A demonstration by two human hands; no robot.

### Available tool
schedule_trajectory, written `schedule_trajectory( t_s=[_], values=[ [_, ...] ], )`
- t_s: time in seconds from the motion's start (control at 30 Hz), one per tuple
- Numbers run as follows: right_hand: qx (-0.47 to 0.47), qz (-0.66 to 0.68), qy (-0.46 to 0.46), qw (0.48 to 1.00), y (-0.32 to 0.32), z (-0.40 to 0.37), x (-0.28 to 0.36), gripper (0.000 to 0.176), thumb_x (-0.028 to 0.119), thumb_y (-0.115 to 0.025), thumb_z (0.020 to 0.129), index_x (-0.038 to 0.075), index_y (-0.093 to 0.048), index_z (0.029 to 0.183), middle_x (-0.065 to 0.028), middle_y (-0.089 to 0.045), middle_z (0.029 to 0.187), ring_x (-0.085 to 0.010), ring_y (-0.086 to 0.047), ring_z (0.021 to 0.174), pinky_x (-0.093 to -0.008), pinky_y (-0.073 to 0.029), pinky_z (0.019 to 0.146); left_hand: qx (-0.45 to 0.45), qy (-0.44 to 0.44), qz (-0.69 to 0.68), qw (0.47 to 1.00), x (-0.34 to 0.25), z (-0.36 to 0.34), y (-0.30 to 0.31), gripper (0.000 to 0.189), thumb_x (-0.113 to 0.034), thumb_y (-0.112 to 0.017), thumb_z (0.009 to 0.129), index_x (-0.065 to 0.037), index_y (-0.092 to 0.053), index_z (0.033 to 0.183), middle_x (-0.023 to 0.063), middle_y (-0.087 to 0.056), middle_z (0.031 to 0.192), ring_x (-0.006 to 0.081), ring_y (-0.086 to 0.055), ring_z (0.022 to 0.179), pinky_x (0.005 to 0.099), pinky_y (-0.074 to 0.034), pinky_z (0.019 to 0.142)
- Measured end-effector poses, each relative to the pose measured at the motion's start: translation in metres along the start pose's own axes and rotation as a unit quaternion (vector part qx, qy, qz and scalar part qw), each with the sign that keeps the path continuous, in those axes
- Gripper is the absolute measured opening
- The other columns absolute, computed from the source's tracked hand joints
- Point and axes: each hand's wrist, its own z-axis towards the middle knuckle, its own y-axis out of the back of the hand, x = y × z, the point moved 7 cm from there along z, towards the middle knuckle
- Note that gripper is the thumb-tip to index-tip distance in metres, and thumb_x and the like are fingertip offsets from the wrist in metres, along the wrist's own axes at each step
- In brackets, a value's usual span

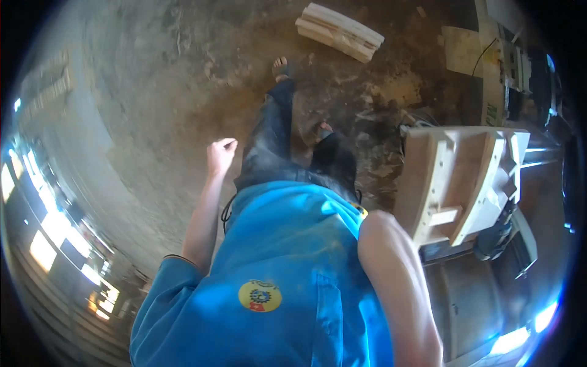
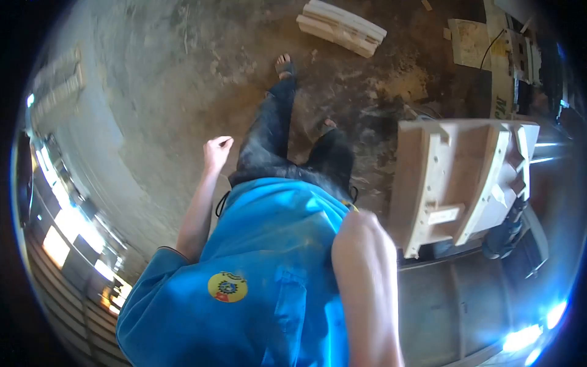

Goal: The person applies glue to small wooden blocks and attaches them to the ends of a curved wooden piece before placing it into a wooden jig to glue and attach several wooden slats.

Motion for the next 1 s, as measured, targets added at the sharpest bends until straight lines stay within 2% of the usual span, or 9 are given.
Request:
schedule_trajectory(
  t_s=[0.1, 0.2, 0.33, 0.43, 0.53, 0.63, 0.83, 0.93, 1.0],
  values=[
    [-0.03, -0.061, -0.163, 0.984, -0.051, -0.061, -0.11, 0.01, 0.009, -0.072, 0.086, 0.001, -0.066, 0.083, -0.0047, -0.057, 0.073, -0.0155, -0.053, 0.066, -0.0276, -0.043, 0.06, 0.023, -0.081, 0.039, 0.996, -0.052, 0.141, -0.015, 0.015, -0.015, -0.074, 0.085, -0.004, -0.078, 0.095, 0.0179, -0.074, 0.094, 0.031, -0.073, 0.085, 0.0376, -0.057, 0.076],
    [0.148, -0.209, -0.579, 0.774, -0.094, -0.253, -0.262, 0.01, 0.008, -0.073, 0.085, 0.001, -0.067, 0.081, -0.0043, -0.057, 0.072, -0.0155, -0.052, 0.064, -0.0276, -0.042, 0.059, 0.091, -0.143, 0.07, 0.983, -0.068, 0.256, -0.114, 0.016, -0.015, -0.074, 0.082, -0.004, -0.078, 0.094, 0.0178, -0.074, 0.094, 0.0331, -0.072, 0.085, 0.0403, -0.056, 0.079],
    [0.29, -0.254, -0.688, 0.615, -0.074, -0.459, -0.355, 0.017, 0.009, -0.081, 0.08, 0.002, -0.066, 0.08, -0.0057, -0.055, 0.067, -0.0154, -0.05, 0.059, -0.0299, -0.042, 0.056, 0.175, -0.108, 0.073, 0.976, -0.028, 0.376, -0.317, 0.02, -0.022, -0.075, 0.082, -0.007, -0.079, 0.095, 0.0182, -0.074, 0.091, 0.0333, -0.072, 0.088, 0.0405, -0.056, 0.079],
    [0.389, -0.265, -0.629, 0.619, -0.079, -0.504, -0.396, 0.02, 0.015, -0.086, 0.075, 0.007, -0.068, 0.078, -0.0022, -0.049, 0.061, -0.017, -0.047, 0.056, -0.032, -0.036, 0.053, 0.152, -0.093, 0.108, 0.978, -0.009, 0.426, -0.442, 0.026, -0.025, -0.078, 0.079, -0.007, -0.078, 0.098, 0.021, -0.073, 0.095, 0.0389, -0.069, 0.095, 0.0445, -0.055, 0.084],
    [0.294, -0.335, -0.667, 0.597, -0.046, -0.515, -0.402, 0.029, 0.031, -0.086, 0.074, 0.011, -0.066, 0.074, 0.0008, -0.041, 0.056, -0.0168, -0.044, 0.052, -0.0325, -0.032, 0.051, 0.179, -0.037, 0.075, 0.98, 0.017, 0.448, -0.527, 0.033, -0.022, -0.081, 0.076, -0.005, -0.073, 0.102, 0.0232, -0.071, 0.095, 0.0416, -0.067, 0.097, 0.0478, -0.054, 0.084],
    [0.275, -0.345, -0.652, 0.617, -0.038, -0.518, -0.406, 0.033, 0.035, -0.084, 0.077, 0.01, -0.063, 0.071, 0.0014, -0.04, 0.055, -0.0161, -0.042, 0.051, -0.0319, -0.031, 0.051, 0.01, -0.116, 0.077, 0.99, 0.017, 0.465, -0.544, 0.031, -0.02, -0.08, 0.077, -0.003, -0.07, 0.101, 0.0219, -0.071, 0.089, 0.0401, -0.068, 0.089, 0.0489, -0.054, 0.082],
    [0.295, -0.343, -0.652, 0.608, -0.051, -0.51, -0.413, 0.029, 0.027, -0.086, 0.074, 0.01, -0.063, 0.071, -0.0001, -0.042, 0.055, -0.0164, -0.042, 0.05, -0.0316, -0.03, 0.049, 0.253, -0.066, 0.016, 0.965, 0.015, 0.468, -0.544, 0.015, -0.014, -0.075, 0.082, -0.004, -0.073, 0.093, 0.0189, -0.071, 0.086, 0.0345, -0.07, 0.086, 0.0443, -0.055, 0.079],
    [0.264, -0.328, -0.667, 0.614, -0.065, -0.506, -0.41, 0.014, 0.011, -0.082, 0.079, 0.006, -0.069, 0.078, -0.0042, -0.054, 0.06, -0.0187, -0.052, 0.052, -0.0324, -0.04, 0.05, 0.354, -0.242, -0.085, 0.899, -0.096, 0.412, -0.464, 0.014, -0.013, -0.072, 0.085, -0.005, -0.074, 0.097, 0.0179, -0.072, 0.088, 0.0347, -0.07, 0.085, 0.0418, -0.055, 0.077],
    [0.212, -0.312, -0.673, 0.636, -0.081, -0.491, -0.404, 0.027, 0.009, -0.078, 0.085, 0.001, -0.071, 0.11, -0.0111, -0.066, 0.087, -0.0233, -0.064, 0.071, -0.0326, -0.052, 0.064, 0.517, -0.172, -0.148, 0.825, -0.183, 0.344, -0.372, 0.014, -0.008, -0.07, 0.087, -0.005, -0.074, 0.1, 0.0152, -0.072, 0.09, 0.0299, -0.07, 0.084, 0.0365, -0.056, 0.073]
  ],
)
